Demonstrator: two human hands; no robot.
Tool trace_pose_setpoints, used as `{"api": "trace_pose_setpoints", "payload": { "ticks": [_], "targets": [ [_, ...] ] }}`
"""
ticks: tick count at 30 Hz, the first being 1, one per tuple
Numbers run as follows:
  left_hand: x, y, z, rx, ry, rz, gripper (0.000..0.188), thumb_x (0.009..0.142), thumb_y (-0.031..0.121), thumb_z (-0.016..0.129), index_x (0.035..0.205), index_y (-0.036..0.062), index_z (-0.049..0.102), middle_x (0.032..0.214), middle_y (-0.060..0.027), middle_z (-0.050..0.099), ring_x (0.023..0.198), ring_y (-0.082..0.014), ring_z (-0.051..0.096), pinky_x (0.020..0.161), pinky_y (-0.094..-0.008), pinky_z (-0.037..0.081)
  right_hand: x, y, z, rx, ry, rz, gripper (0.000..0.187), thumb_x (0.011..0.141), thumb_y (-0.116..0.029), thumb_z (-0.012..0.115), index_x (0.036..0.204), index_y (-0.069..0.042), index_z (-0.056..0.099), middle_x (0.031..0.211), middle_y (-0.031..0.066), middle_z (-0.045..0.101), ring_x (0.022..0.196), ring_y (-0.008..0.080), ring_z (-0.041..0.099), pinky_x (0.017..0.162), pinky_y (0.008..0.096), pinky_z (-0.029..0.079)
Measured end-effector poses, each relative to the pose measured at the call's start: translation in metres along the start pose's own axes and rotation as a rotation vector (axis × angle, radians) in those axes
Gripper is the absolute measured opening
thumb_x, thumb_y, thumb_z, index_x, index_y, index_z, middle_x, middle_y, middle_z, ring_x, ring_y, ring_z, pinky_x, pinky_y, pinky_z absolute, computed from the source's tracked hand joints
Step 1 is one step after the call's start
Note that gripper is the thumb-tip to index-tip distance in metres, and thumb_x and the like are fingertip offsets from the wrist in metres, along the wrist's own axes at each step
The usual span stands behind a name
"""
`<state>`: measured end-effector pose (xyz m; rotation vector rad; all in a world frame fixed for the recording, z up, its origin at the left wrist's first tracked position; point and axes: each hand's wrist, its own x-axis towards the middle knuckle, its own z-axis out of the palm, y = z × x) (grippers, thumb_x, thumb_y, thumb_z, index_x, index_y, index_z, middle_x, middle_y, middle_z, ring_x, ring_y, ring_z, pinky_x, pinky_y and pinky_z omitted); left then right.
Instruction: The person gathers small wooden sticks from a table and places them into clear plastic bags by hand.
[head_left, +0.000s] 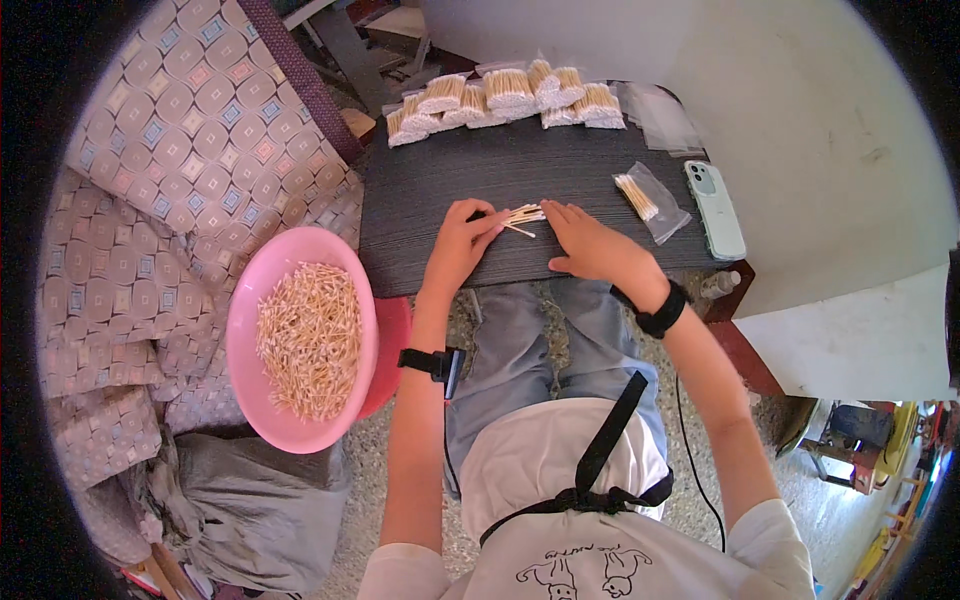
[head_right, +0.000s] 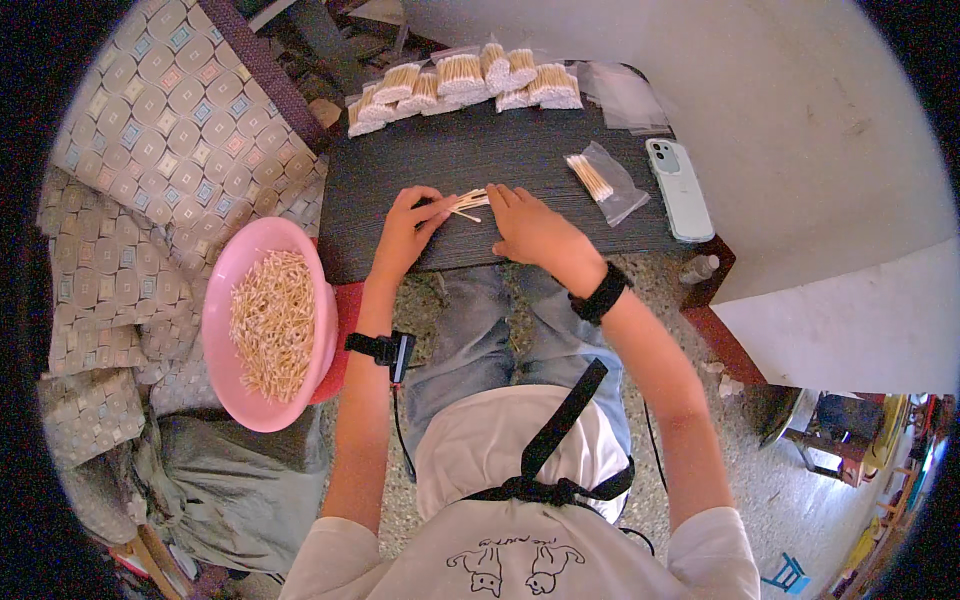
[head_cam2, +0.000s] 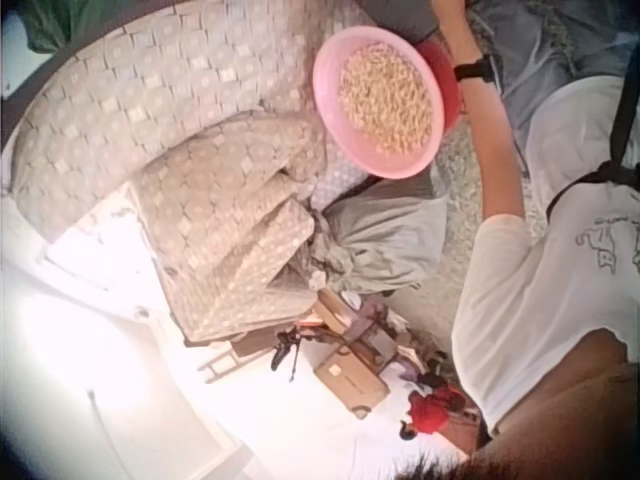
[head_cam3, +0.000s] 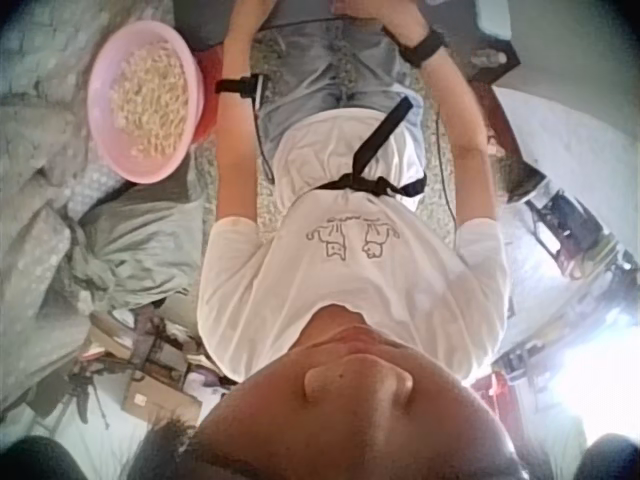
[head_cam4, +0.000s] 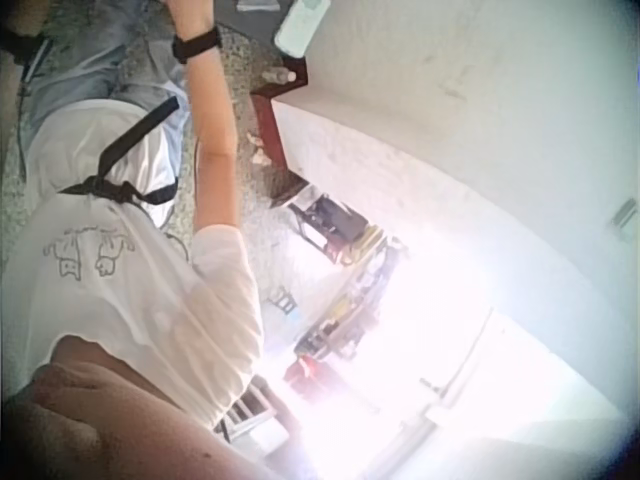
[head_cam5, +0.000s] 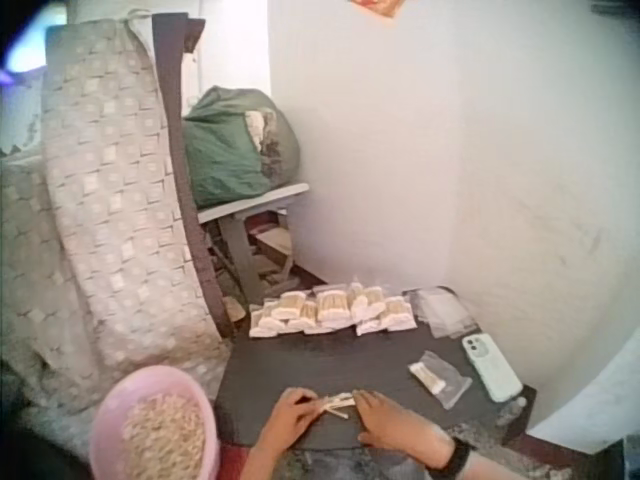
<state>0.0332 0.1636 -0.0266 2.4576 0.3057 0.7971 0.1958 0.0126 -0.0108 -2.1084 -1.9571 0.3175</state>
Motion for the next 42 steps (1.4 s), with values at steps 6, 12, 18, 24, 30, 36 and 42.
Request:
{"api": "trace_pose_setpoints", "payload": {
  "ticks": [6,12,18,24,30,36,42],
  "targets": [
    [0.001,-0.004,-0.001,0.038,-0.076,0.168,0.036,0.08,0.007,0.065,0.115,0.0103,0.062,0.101,-0.0086,0.058,0.096,-0.0274,0.053,0.086,-0.0358,0.043,-0.004,-0.034,0.027,-0.099,0.385,0.104,0.067,0.08,-0.022,0.065,0.136,-0.002,0.034,0.139,0.0178,0.038,0.128,0.0372,0.035,0.105,0.0472,0.031],
    [-0.002,0.011,0.009,-0.047,-0.05,0.026,0.057,0.081,0.008,0.065,0.133,0.0086,0.041,0.108,-0.0131,0.057,0.102,-0.0306,0.053,0.085,-0.0387,0.045,0.015,-0.019,0.042,0.052,0.475,-0.083,0.046,0.081,0.0,0.049,0.126,-0.004,0.049,0.133,0.0111,0.048,0.126,0.0298,0.041,0.106,0.0404,0.033],
    [0.003,0.007,0.013,0.111,0.092,0.045,0.038,0.089,0.013,0.054,0.125,0.0028,0.045,0.108,-0.0148,0.057,0.102,-0.0322,0.054,0.089,-0.0397,0.043,0.017,-0.011,0.035,0.239,0.494,-0.125,0.041,0.078,0.004,0.047,0.117,-0.004,0.057,0.127,0.0134,0.053,0.122,0.0275,0.046,0.105,0.0375,0.035],
    [0.019,0.009,0.03,-0.299,0.105,-0.256,0.033,0.099,0.025,0.037,0.114,-0.0008,0.052,0.111,-0.0169,0.058,0.101,-0.0333,0.055,0.089,-0.0378,0.043,0.022,-0.017,0.035,0.232,0.515,-0.191,0.037,0.079,0.003,0.048,0.113,-0.003,0.059,0.124,0.0143,0.055,0.12,0.0285,0.047,0.104,0.0385,0.036],
    [0.023,0.02,0.029,-0.378,0.199,-0.321,0.035,0.1,0.026,0.036,0.102,-0.0011,0.058,0.089,-0.0129,0.067,0.082,-0.0264,0.064,0.077,-0.0341,0.048,0.023,-0.017,0.036,0.241,0.495,-0.203,0.035,0.08,-0.001,0.05,0.113,-0.005,0.059,0.124,0.0122,0.055,0.119,0.0288,0.047,0.104,0.0404,0.034],
    [0.01,0.01,0.021,-0.229,0.449,-0.364,0.04,0.101,0.027,0.031,0.101,-0.0003,0.06,0.097,-0.012,0.067,0.092,-0.0225,0.063,0.085,-0.0313,0.046,0.017,-0.019,0.032,0.065,0.535,-0.099,0.035,0.083,-0.008,0.055,0.118,-0.007,0.057,0.127,0.0068,0.054,0.124,0.0258,0.043,0.106,0.042,0.03],
    [0.007,0.02,0.032,-0.461,0.433,-0.342,0.031,0.099,0.023,0.037,0.104,0.0003,0.059,0.104,-0.0137,0.063,0.1,-0.0221,0.059,0.084,-0.0318,0.044,0.025,-0.015,0.036,0.196,0.572,-0.12,0.03,0.086,-0.008,0.054,0.115,-0.005,0.058,0.124,0.0125,0.055,0.12,0.0301,0.046,0.104,0.0419,0.034]
  ]
}}
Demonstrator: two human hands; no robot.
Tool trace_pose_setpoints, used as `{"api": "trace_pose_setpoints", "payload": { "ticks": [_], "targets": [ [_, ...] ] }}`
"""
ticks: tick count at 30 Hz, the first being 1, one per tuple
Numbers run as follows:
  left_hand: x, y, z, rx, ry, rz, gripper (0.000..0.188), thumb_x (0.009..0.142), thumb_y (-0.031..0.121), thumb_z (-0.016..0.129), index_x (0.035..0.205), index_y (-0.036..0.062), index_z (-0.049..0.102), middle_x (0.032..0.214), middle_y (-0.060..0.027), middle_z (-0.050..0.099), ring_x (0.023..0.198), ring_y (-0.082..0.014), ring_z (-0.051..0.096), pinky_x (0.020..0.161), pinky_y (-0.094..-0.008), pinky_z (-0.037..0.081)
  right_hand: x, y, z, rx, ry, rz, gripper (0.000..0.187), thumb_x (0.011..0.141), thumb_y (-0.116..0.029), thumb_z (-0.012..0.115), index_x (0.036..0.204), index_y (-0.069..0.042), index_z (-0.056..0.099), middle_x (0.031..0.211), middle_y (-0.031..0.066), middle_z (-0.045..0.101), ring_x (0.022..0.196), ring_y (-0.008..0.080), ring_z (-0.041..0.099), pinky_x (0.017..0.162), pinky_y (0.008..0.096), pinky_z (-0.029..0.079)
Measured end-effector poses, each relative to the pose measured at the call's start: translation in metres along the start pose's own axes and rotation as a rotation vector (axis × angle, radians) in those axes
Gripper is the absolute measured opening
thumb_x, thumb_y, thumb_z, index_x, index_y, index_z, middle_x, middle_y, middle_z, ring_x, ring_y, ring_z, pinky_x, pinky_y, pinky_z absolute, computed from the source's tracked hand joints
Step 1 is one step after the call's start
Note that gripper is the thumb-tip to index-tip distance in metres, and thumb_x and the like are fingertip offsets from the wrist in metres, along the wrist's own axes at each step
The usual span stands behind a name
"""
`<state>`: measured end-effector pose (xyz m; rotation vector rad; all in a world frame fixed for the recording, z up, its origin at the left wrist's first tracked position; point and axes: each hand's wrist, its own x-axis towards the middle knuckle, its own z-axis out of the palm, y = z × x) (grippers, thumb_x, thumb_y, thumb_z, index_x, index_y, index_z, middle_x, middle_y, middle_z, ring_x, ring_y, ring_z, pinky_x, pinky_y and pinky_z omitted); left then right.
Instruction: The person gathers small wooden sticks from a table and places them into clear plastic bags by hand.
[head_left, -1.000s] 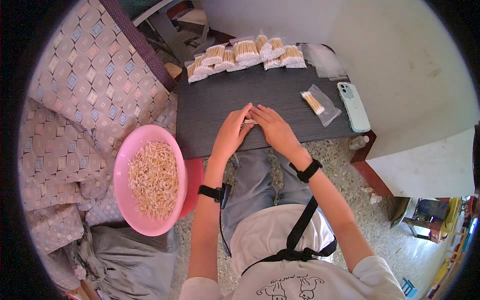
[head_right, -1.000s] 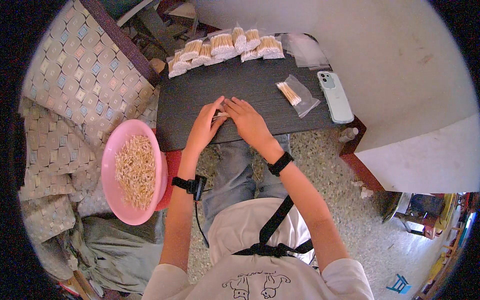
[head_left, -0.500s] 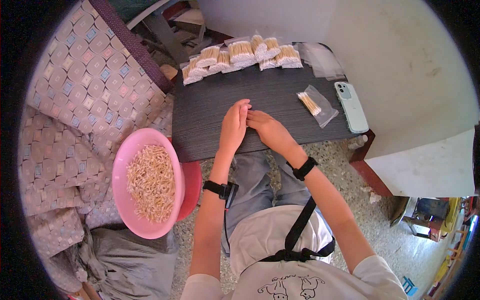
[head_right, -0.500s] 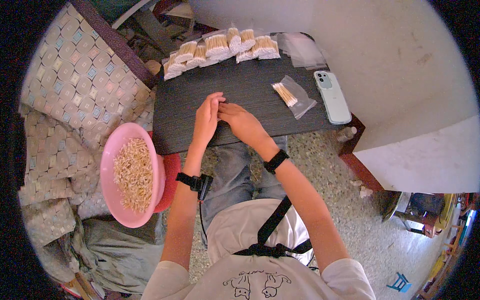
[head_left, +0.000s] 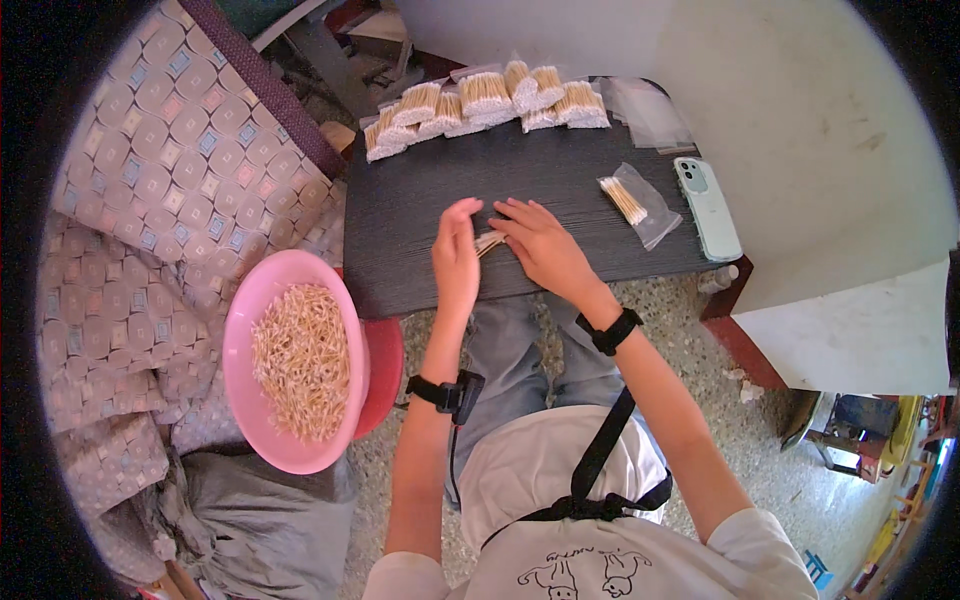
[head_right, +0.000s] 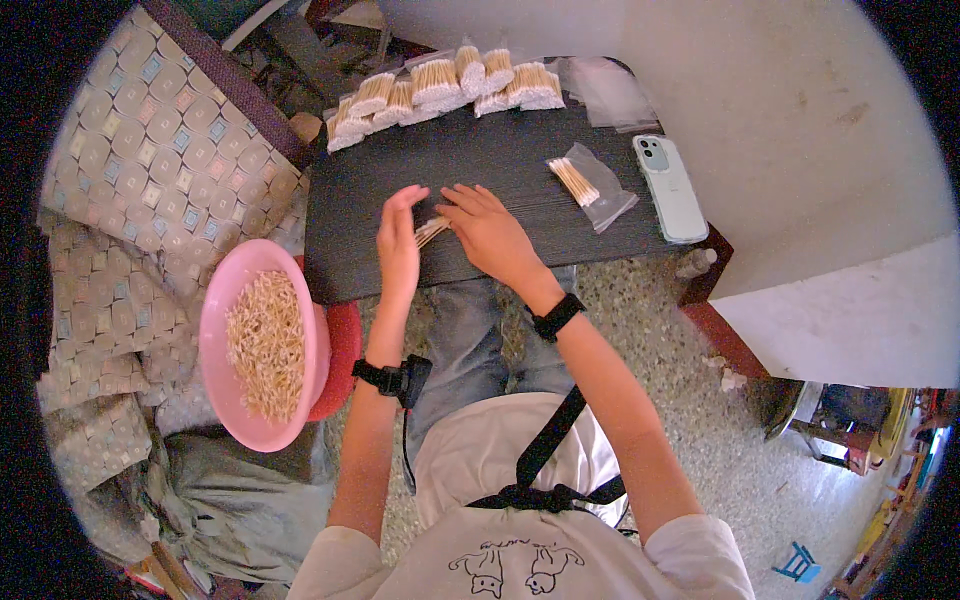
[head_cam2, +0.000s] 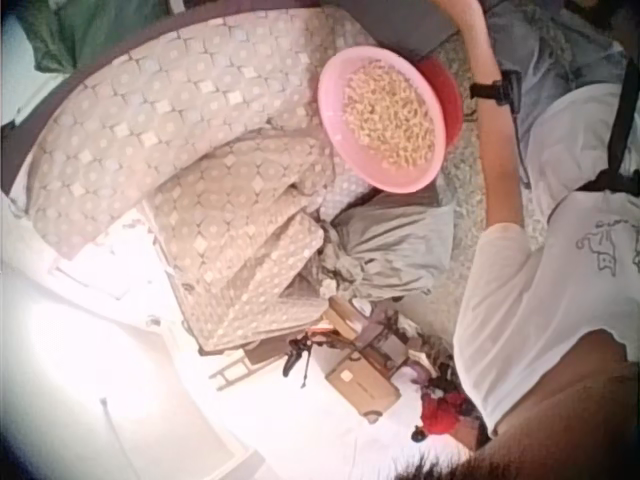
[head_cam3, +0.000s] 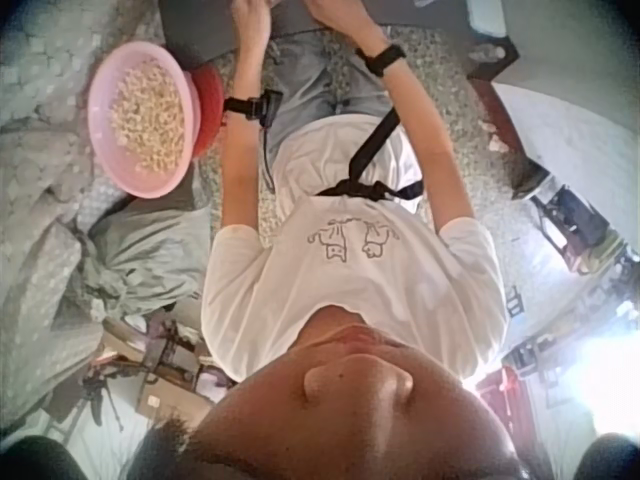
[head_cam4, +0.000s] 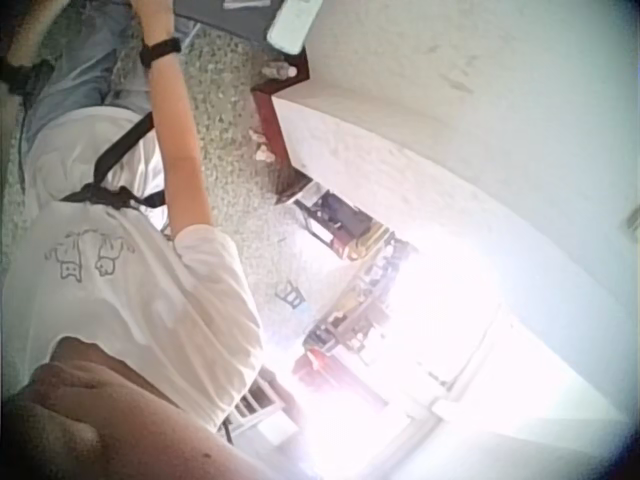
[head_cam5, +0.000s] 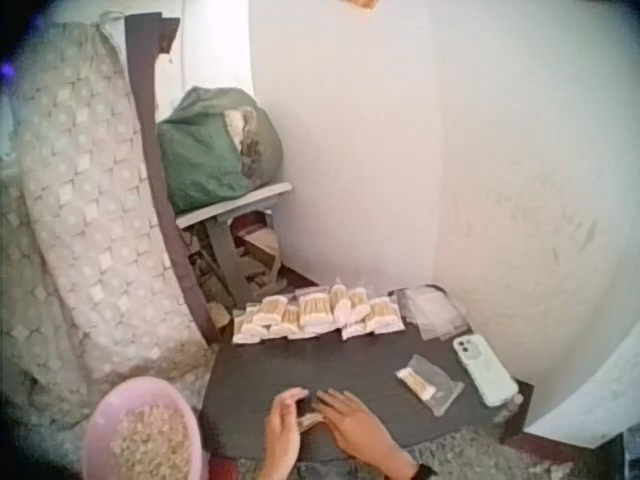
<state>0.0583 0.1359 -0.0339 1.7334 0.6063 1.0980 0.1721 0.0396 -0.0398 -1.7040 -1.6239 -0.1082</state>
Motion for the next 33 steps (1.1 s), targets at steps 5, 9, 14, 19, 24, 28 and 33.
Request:
{"api": "trace_pose_setpoints", "payload": {
  "ticks": [5,9,14,19,24,28,33],
  "targets": [
    [0.009,-0.001,0.012,0.134,-0.074,0.047,0.032,0.099,0.024,0.038,0.103,-0.0004,0.058,0.095,-0.0134,0.065,0.087,-0.0258,0.062,0.077,-0.034,0.047,0.004,0.003,0.006,0.124,0.006,0.045,0.027,0.084,-0.009,0.056,0.11,-0.003,0.059,0.121,0.0176,0.055,0.114,0.0328,0.051,0.098,0.0402,0.041],
    [0.011,-0.009,0.01,0.174,-0.086,0.058,0.032,0.098,0.023,0.038,0.099,-0.0008,0.059,0.091,-0.0145,0.064,0.084,-0.0286,0.062,0.075,-0.0357,0.047,0.005,0.001,0.003,0.18,0.008,0.086,0.021,0.082,-0.007,0.059,0.103,-0.001,0.062,0.114,0.0176,0.058,0.111,0.0331,0.053,0.096,0.0405,0.043],
    [0.015,-0.012,0.012,0.392,-0.077,0.272,0.036,0.099,0.026,0.036,0.097,-0.0016,0.06,0.09,-0.015,0.065,0.083,-0.0287,0.063,0.074,-0.0358,0.048,-0.001,0.008,0.0,0.104,0.012,0.026,0.023,0.082,-0.008,0.057,0.103,-0.003,0.063,0.117,0.0149,0.059,0.111,0.0317,0.054,0.096,0.0392,0.042],
    [0.014,-0.007,0.016,0.014,-0.066,0.023,0.04,0.1,0.029,0.034,0.097,-0.0022,0.06,0.089,-0.0158,0.066,0.083,-0.0265,0.065,0.076,-0.0345,0.049,0.005,0.002,-0.001,0.192,-0.047,-0.028,0.024,0.082,-0.005,0.056,0.104,-0.003,0.063,0.115,0.0132,0.06,0.112,0.0314,0.053,0.096,0.0391,0.043],
    [0.013,-0.006,0.011,0.005,-0.1,-0.01,0.042,0.101,0.029,0.032,0.097,-0.0026,0.06,0.089,-0.016,0.067,0.084,-0.0256,0.065,0.077,-0.0337,0.05,0.008,-0.007,-0.006,0.36,-0.087,0.069,0.024,0.084,-0.004,0.054,0.106,-0.003,0.062,0.114,0.0147,0.06,0.113,0.0317,0.052,0.097,0.0404,0.041],
    [0.013,-0.004,0.01,0.032,-0.085,0.018,0.043,0.101,0.029,0.031,0.097,-0.0029,0.06,0.09,-0.0157,0.067,0.086,-0.0257,0.065,0.078,-0.0334,0.049,0.003,0.001,-0.012,0.185,0.134,0.016,0.025,0.085,-0.003,0.052,0.109,-0.002,0.06,0.114,0.0166,0.059,0.111,0.0354,0.053,0.098,0.0421,0.04],
    [0.014,-0.004,0.01,-0.099,-0.119,-0.049,0.045,0.102,0.031,0.028,0.101,-0.0019,0.058,0.099,-0.0129,0.065,0.095,-0.021,0.061,0.089,-0.032,0.045,0.0,0.001,-0.004,0.241,0.209,0.209,0.027,0.086,0.0,0.049,0.111,0.003,0.055,0.11,0.022,0.059,0.109,0.0406,0.052,0.097,0.0436,0.039]
  ]
}}
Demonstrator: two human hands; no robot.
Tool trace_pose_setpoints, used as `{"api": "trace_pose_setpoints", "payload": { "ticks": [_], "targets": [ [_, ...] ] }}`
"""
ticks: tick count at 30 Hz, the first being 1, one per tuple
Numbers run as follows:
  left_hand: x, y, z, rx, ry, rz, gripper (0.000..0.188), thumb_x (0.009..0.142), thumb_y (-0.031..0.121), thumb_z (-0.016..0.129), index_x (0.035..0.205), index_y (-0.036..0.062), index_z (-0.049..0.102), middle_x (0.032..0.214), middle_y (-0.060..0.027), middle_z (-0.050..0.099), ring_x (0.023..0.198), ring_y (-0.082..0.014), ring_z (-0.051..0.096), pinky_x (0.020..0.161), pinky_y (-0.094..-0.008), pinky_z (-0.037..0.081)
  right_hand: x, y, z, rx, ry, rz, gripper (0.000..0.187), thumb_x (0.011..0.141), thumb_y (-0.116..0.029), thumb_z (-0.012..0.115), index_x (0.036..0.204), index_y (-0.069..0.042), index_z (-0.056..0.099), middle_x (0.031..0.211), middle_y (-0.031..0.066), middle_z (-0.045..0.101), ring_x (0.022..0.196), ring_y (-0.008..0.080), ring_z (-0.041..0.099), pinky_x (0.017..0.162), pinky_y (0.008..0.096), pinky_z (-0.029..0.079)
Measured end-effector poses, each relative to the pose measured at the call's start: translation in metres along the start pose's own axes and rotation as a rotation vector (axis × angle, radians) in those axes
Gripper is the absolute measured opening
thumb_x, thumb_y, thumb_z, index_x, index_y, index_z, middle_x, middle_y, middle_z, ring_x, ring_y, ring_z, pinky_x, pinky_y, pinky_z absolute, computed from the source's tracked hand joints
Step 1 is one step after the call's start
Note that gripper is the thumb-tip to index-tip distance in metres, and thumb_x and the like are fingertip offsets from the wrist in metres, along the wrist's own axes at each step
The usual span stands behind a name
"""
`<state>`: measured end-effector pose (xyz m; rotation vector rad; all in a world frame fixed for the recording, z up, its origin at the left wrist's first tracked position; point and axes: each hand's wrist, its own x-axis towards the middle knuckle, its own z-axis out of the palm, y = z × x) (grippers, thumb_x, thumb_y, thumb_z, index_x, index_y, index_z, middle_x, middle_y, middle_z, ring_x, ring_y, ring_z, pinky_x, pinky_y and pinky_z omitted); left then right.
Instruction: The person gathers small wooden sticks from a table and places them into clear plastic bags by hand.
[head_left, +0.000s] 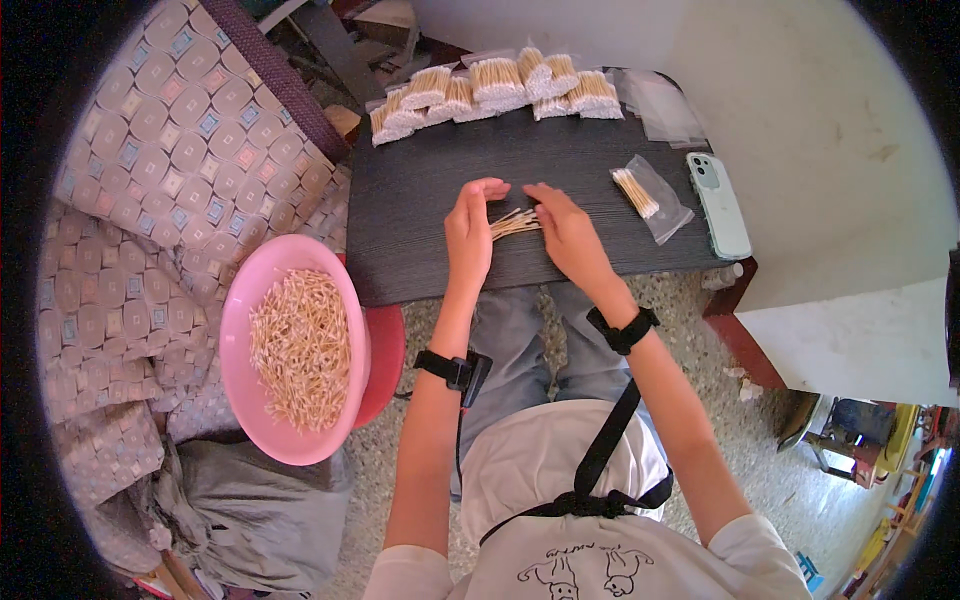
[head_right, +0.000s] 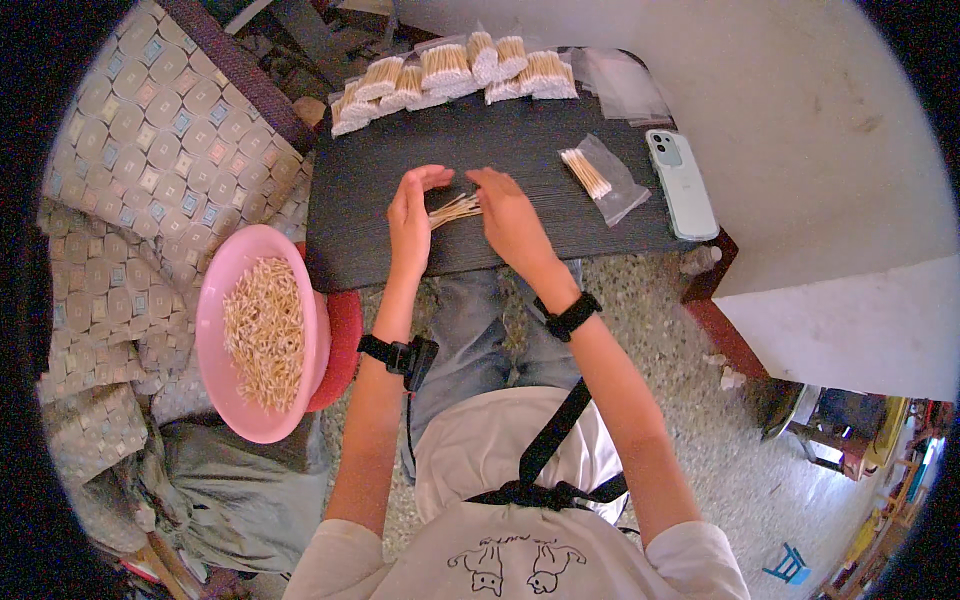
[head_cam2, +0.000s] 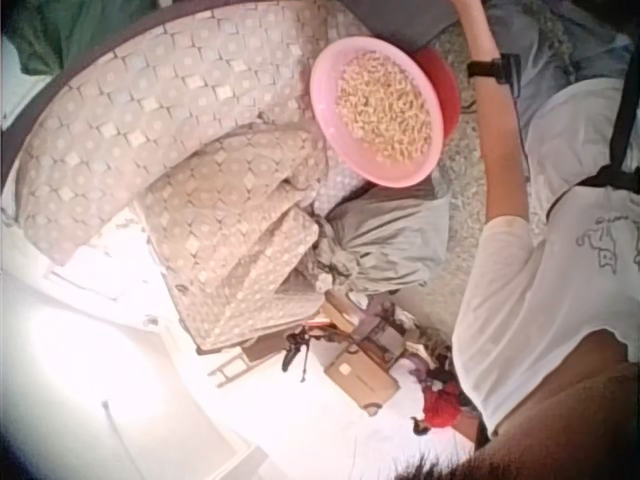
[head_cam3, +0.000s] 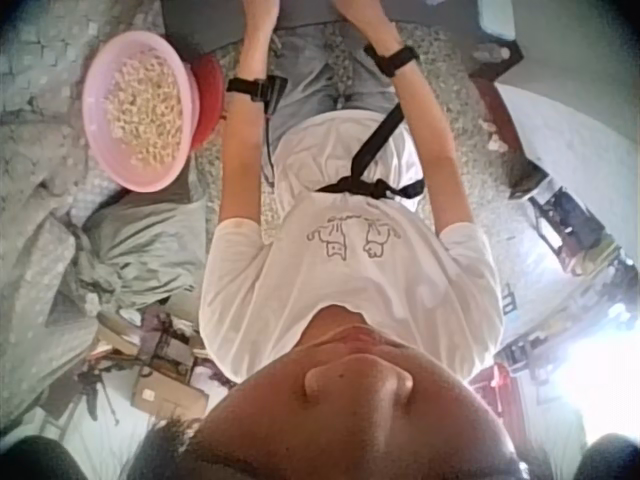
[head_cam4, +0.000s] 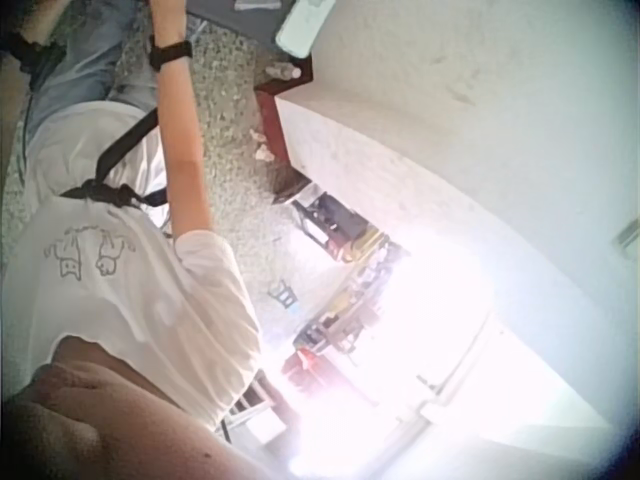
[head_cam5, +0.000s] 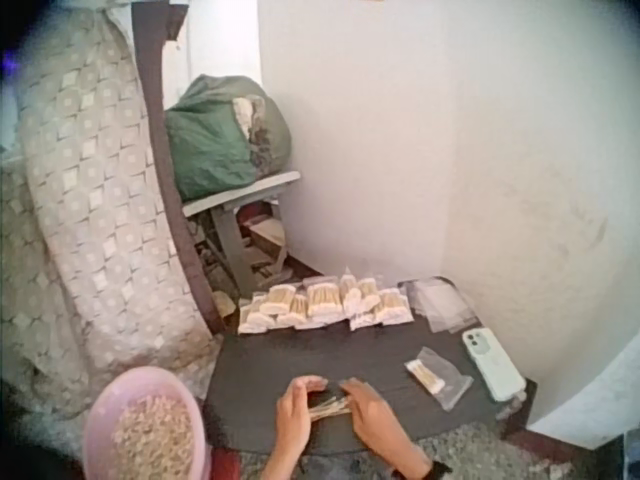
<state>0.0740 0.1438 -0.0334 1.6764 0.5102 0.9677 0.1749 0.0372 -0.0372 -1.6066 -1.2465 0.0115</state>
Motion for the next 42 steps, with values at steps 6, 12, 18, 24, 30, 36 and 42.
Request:
{"api": "trace_pose_setpoints", "payload": {
  "ticks": [6,12,18,24,30,36,42],
  "targets": [
    [0.0,-0.002,-0.004,-0.024,0.169,-0.042,0.039,0.101,0.026,0.034,0.097,-0.0026,0.06,0.089,-0.012,0.065,0.081,-0.0187,0.063,0.075,-0.0304,0.049,0.011,-0.01,0.017,0.129,-0.142,-0.004,0.026,0.084,0.002,0.047,0.108,0.004,0.056,0.106,0.0218,0.06,0.101,0.0376,0.056,0.09,0.0422,0.044],
    [-0.001,0.003,0.002,0.227,0.093,0.02,0.033,0.099,0.022,0.039,0.093,-0.0022,0.06,0.082,-0.0123,0.064,0.073,-0.0183,0.063,0.069,-0.0305,0.048,0.012,-0.009,0.013,0.179,-0.152,-0.001,0.02,0.082,0.003,0.05,0.099,0.002,0.059,0.1,0.0188,0.063,0.096,0.0354,0.058,0.085,0.0407,0.046],
    [-0.001,0.002,0.0,0.323,0.109,0.147,0.03,0.097,0.019,0.04,0.092,-0.0016,0.06,0.084,-0.014,0.06,0.077,-0.0259,0.06,0.07,-0.0353,0.046,0.009,-0.01,0.014,0.153,-0.152,-0.062,0.015,0.081,0.001,0.051,0.094,0.003,0.059,0.094,0.0172,0.063,0.092,0.0349,0.057,0.083,0.0418,0.045],
    [-0.001,0.001,0.007,0.368,0.014,0.186,0.032,0.098,0.021,0.038,0.092,-0.0006,0.06,0.088,-0.0153,0.059,0.085,-0.0311,0.056,0.078,-0.0391,0.043,0.007,-0.002,0.017,0.069,-0.118,-0.132,0.021,0.08,0.002,0.055,0.101,0.002,0.058,0.101,0.0163,0.061,0.095,0.0339,0.057,0.083,0.0393,0.045],
    [-0.004,0.001,0.003,0.448,-0.033,0.212,0.037,0.099,0.025,0.034,0.091,-0.0003,0.061,0.091,-0.015,0.061,0.086,-0.0311,0.055,0.079,-0.0401,0.043,0.004,-0.007,0.009,0.099,-0.138,-0.199,0.015,0.077,-0.002,0.059,0.092,0.002,0.061,0.093,0.017,0.062,0.091,0.0328,0.059,0.079,0.0387,0.047],
    [-0.005,0.0,0.005,0.359,-0.013,0.115,0.038,0.099,0.026,0.034,0.094,0.0004,0.062,0.091,-0.0139,0.063,0.087,-0.0301,0.057,0.079,-0.0388,0.043,0.003,-0.005,0.009,0.175,-0.105,0.047,0.016,0.075,-0.005,0.062,0.09,0.001,0.063,0.088,0.0153,0.062,0.089,0.0317,0.059,0.078,0.039,0.047],
    [-0.005,-0.004,0.004,0.279,-0.006,0.06,0.037,0.099,0.026,0.034,0.094,0.0015,0.062,0.089,-0.0128,0.064,0.085,-0.0287,0.059,0.078,-0.0384,0.045,0.008,-0.01,0.012,0.092,-0.115,-0.107,0.01,0.073,-0.003,0.059,0.082,0.0,0.061,0.084,0.0166,0.062,0.087,0.0346,0.057,0.082,0.0422,0.045]
  ]
}}
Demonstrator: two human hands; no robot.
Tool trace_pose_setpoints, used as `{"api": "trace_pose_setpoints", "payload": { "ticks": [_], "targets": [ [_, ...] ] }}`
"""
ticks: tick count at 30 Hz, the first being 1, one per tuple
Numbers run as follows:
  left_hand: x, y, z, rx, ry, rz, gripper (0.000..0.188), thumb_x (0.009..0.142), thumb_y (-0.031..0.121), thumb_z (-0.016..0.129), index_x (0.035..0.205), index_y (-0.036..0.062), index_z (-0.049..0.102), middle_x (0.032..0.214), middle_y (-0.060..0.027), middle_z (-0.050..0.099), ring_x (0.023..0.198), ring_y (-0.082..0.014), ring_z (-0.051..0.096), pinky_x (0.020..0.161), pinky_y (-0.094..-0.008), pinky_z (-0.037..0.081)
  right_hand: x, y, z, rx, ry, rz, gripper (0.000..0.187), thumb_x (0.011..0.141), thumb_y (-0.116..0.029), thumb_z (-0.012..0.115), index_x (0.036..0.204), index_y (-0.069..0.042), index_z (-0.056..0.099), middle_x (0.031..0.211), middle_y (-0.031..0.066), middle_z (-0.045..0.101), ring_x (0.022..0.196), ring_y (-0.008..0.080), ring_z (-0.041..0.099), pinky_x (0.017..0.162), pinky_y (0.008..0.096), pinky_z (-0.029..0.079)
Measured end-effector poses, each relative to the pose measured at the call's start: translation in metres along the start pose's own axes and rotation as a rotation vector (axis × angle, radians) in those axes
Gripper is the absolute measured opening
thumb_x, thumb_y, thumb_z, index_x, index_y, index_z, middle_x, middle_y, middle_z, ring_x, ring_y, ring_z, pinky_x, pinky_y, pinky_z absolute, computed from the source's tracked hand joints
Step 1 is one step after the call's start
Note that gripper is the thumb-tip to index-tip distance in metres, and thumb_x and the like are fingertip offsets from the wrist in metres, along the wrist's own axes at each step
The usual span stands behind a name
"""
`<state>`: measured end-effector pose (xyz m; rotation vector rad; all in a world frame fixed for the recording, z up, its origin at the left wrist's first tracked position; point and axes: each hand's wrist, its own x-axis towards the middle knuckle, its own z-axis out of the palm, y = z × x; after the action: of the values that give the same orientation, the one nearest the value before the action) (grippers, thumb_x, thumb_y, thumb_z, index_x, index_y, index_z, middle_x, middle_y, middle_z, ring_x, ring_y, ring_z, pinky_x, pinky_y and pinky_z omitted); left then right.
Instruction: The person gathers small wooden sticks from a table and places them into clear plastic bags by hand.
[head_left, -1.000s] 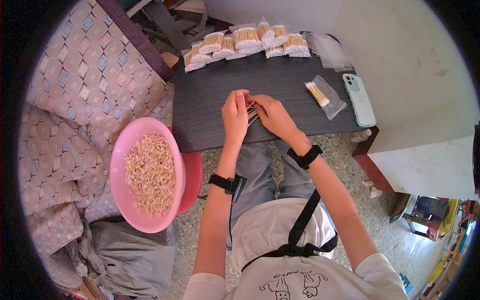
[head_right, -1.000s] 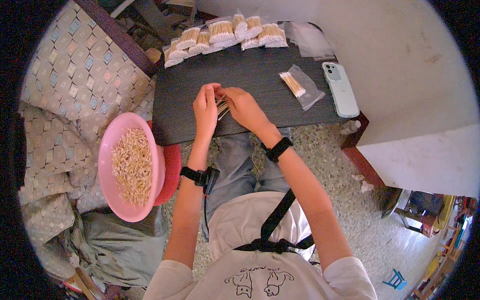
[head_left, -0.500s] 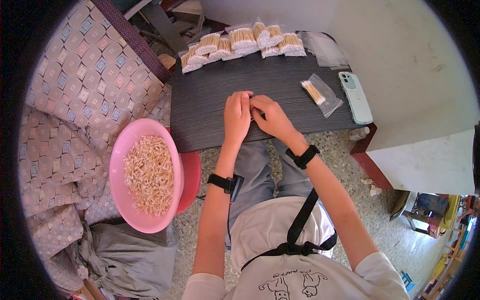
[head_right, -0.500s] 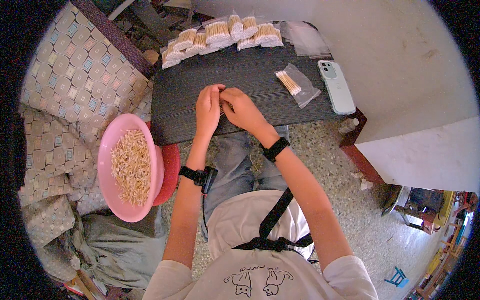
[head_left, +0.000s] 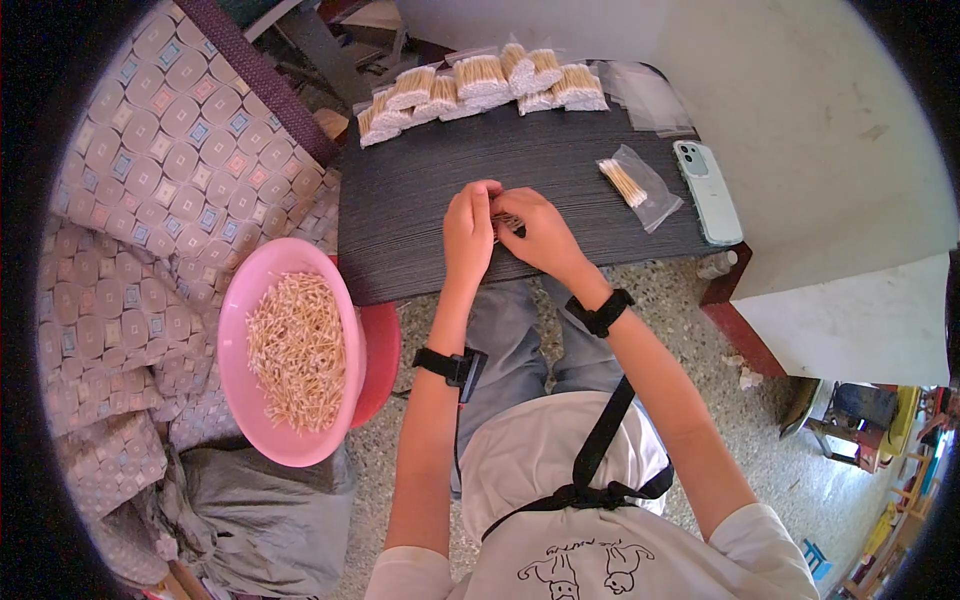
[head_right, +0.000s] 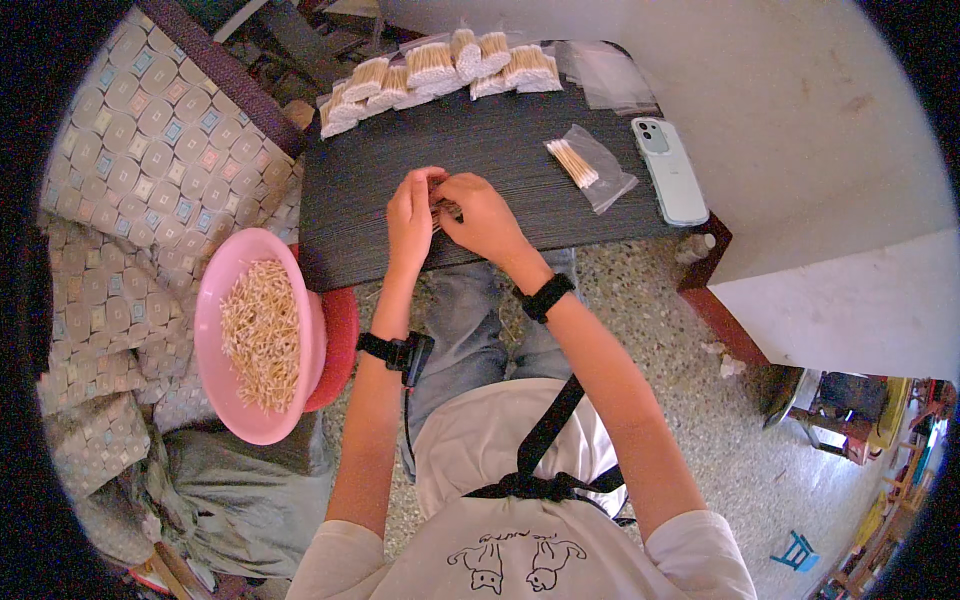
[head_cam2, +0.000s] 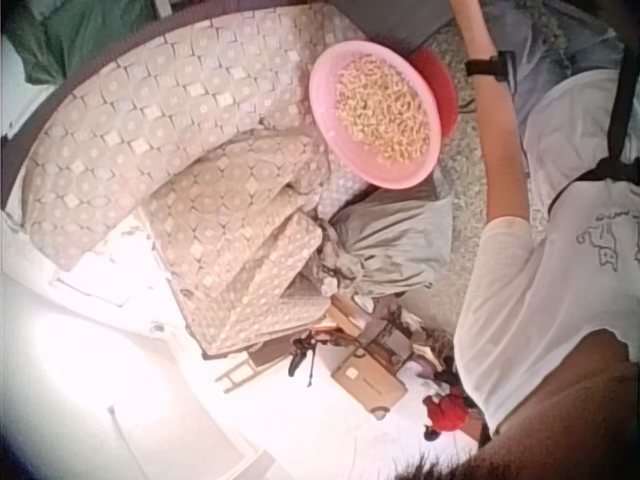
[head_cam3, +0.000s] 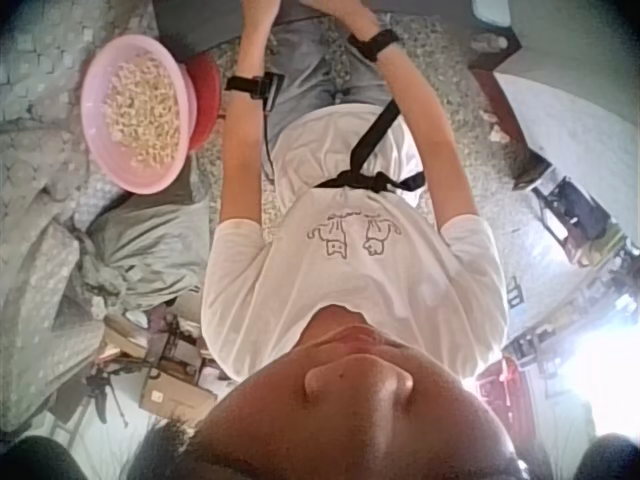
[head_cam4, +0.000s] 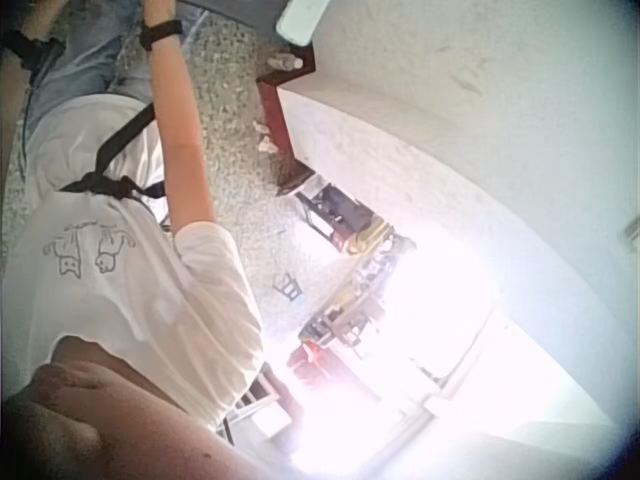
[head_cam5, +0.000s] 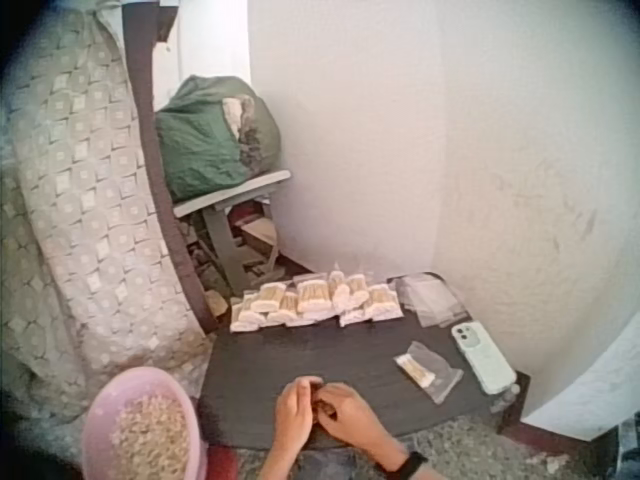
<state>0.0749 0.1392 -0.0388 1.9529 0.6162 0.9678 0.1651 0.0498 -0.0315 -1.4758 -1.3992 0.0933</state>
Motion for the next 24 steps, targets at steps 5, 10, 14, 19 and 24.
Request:
{"api": "trace_pose_setpoints", "payload": {
  "ticks": [5,10,14,19,24],
  "targets": [
    [0.0004,0.0032,0.0017,-0.009,0.012,0.018,0.038,0.099,0.026,0.035,0.093,0.0006,0.062,0.089,-0.0136,0.065,0.083,-0.0272,0.061,0.075,-0.0364,0.046,0.0005,0.0042,-0.0013,-0.01,0.018,-0.047,0.008,0.075,0.001,0.056,0.082,0.0,0.06,0.084,0.0157,0.063,0.087,0.034,0.057,0.08,0.0418,0.045],
    [-0.0017,0.0043,-0.0025,-0.078,0.013,-0.056,0.042,0.1,0.031,0.033,0.096,-0.0002,0.062,0.09,-0.0122,0.066,0.083,-0.0205,0.063,0.076,-0.0312,0.048,0.0008,-0.0006,0.001,0.002,0.044,-0.055,0.01,0.079,0.001,0.054,0.086,0.0,0.061,0.086,0.015,0.063,0.087,0.0333,0.058,0.079,0.0408,0.046],
    [-0.0022,0.0068,-0.0021,-0.026,0.021,-0.058,0.041,0.1,0.03,0.034,0.097,-0.0001,0.062,0.089,-0.0115,0.066,0.081,-0.0194,0.063,0.075,-0.0303,0.048,-0.0005,-0.0018,-0.0021,0.094,0.037,0.105,0.012,0.081,-0.001,0.054,0.091,-0.001,0.061,0.087,0.0148,0.064,0.087,0.0332,0.058,0.079,0.0403,0.046],
    [0.0008,0.0066,-0.0004,-0.053,0.017,-0.108,0.041,0.1,0.03,0.034,0.097,0.0,0.062,0.087,-0.0102,0.066,0.079,-0.0187,0.063,0.074,-0.0303,0.048,-0.0011,-0.0011,0.0013,0.036,0.01,0.069,0.015,0.081,-0.001,0.053,0.094,-0.001,0.062,0.086,0.0148,0.064,0.088,0.0328,0.058,0.079,0.0406,0.046],
    [0.0007,0.004,-0.0016,-0.048,0.037,-0.105,0.04,0.1,0.029,0.034,0.098,-0.0006,0.061,0.089,-0.0096,0.065,0.083,-0.0177,0.061,0.079,-0.0301,0.047,0.0013,-0.0001,-0.0038,0.238,0.004,0.234,0.016,0.086,-0.001,0.05,0.097,-0.001,0.062,0.092,0.0153,0.065,0.088,0.0288,0.063,0.079,0.0346,0.048]
  ]
}}
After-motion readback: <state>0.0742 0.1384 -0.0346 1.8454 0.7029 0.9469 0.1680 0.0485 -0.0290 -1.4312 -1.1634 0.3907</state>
